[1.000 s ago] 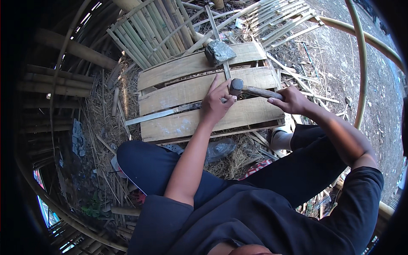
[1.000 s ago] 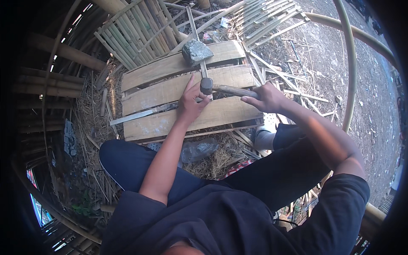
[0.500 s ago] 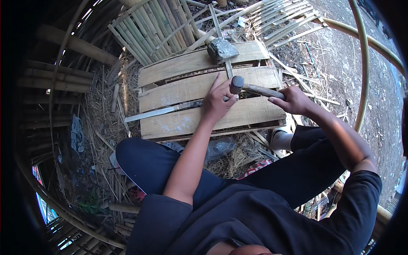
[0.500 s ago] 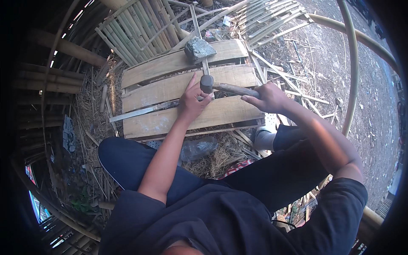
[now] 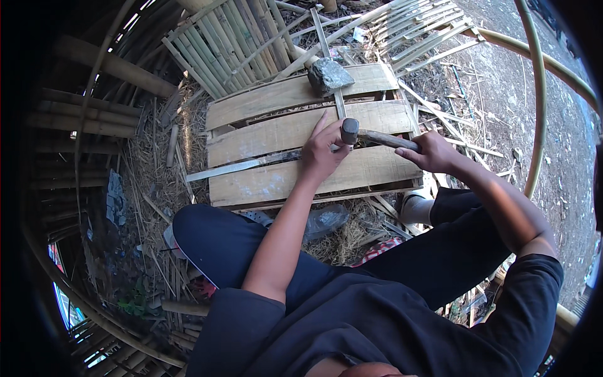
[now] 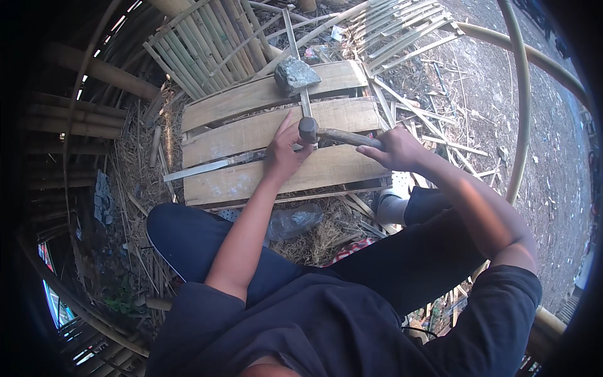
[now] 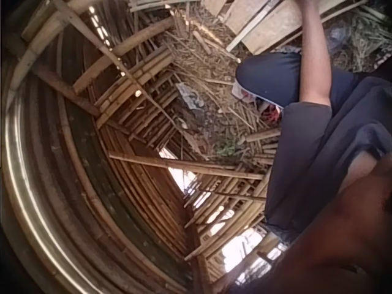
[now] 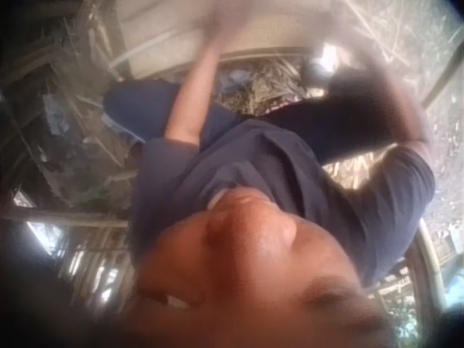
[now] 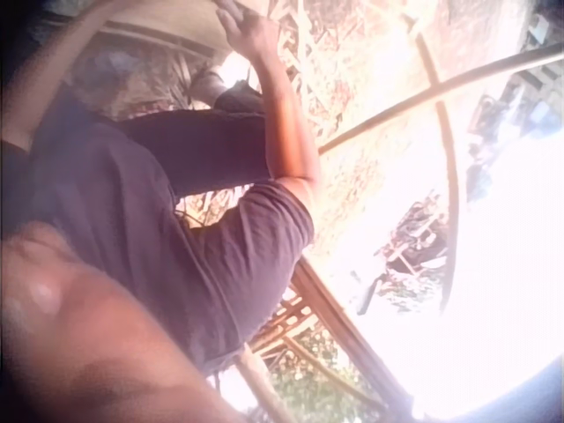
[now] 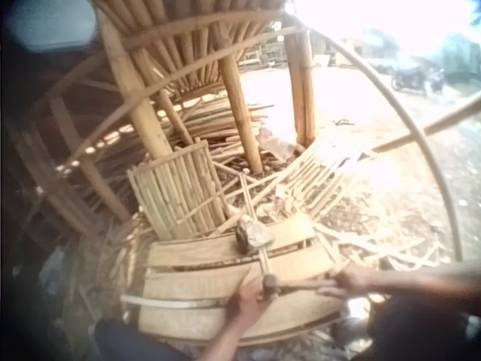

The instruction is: The person hammers a nail into a wooden slat by hand using a hammer while sitting on the ground.

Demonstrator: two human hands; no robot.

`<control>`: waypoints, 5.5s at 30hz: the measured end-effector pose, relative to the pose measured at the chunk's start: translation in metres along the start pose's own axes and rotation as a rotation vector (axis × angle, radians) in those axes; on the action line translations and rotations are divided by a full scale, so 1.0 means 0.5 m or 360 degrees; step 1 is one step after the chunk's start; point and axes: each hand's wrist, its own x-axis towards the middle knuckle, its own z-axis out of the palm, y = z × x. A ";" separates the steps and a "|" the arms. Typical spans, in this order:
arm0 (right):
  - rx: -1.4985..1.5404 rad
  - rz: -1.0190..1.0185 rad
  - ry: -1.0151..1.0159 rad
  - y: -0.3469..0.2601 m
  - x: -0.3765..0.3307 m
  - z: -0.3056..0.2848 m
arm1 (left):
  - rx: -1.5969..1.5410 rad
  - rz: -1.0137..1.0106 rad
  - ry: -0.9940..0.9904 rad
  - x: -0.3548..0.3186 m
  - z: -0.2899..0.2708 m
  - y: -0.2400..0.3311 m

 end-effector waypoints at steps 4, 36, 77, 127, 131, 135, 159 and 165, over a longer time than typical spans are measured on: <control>-0.0033 0.0017 -0.0003 0.000 -0.002 -0.002 | 0.0006 -0.0013 -0.0009 0.003 0.001 0.006; 0.0344 -0.0078 0.0041 -0.010 0.004 -0.006 | -0.0110 -0.0131 0.0057 0.002 -0.006 0.026; 0.0007 -0.0002 0.0024 -0.008 0.006 0.007 | -0.0133 -0.0182 0.0037 0.005 -0.002 0.029; 0.2098 0.1094 -0.0448 -0.160 0.051 -0.128 | -0.0659 -0.0369 0.0359 -0.008 0.030 -0.009; 0.2465 0.1117 -0.0359 -0.157 0.075 -0.141 | -0.0576 -0.0406 0.0286 -0.012 0.026 -0.007; 0.2460 0.1059 -0.0278 -0.154 0.100 -0.152 | -0.0527 -0.0278 0.0364 -0.008 0.026 -0.010; 0.2307 0.0874 -0.0546 -0.199 0.136 -0.157 | -0.0513 -0.0168 0.0304 -0.012 0.022 -0.014; 0.2311 0.0786 -0.0595 -0.190 0.132 -0.164 | -0.0482 -0.0254 0.0253 -0.012 0.014 -0.001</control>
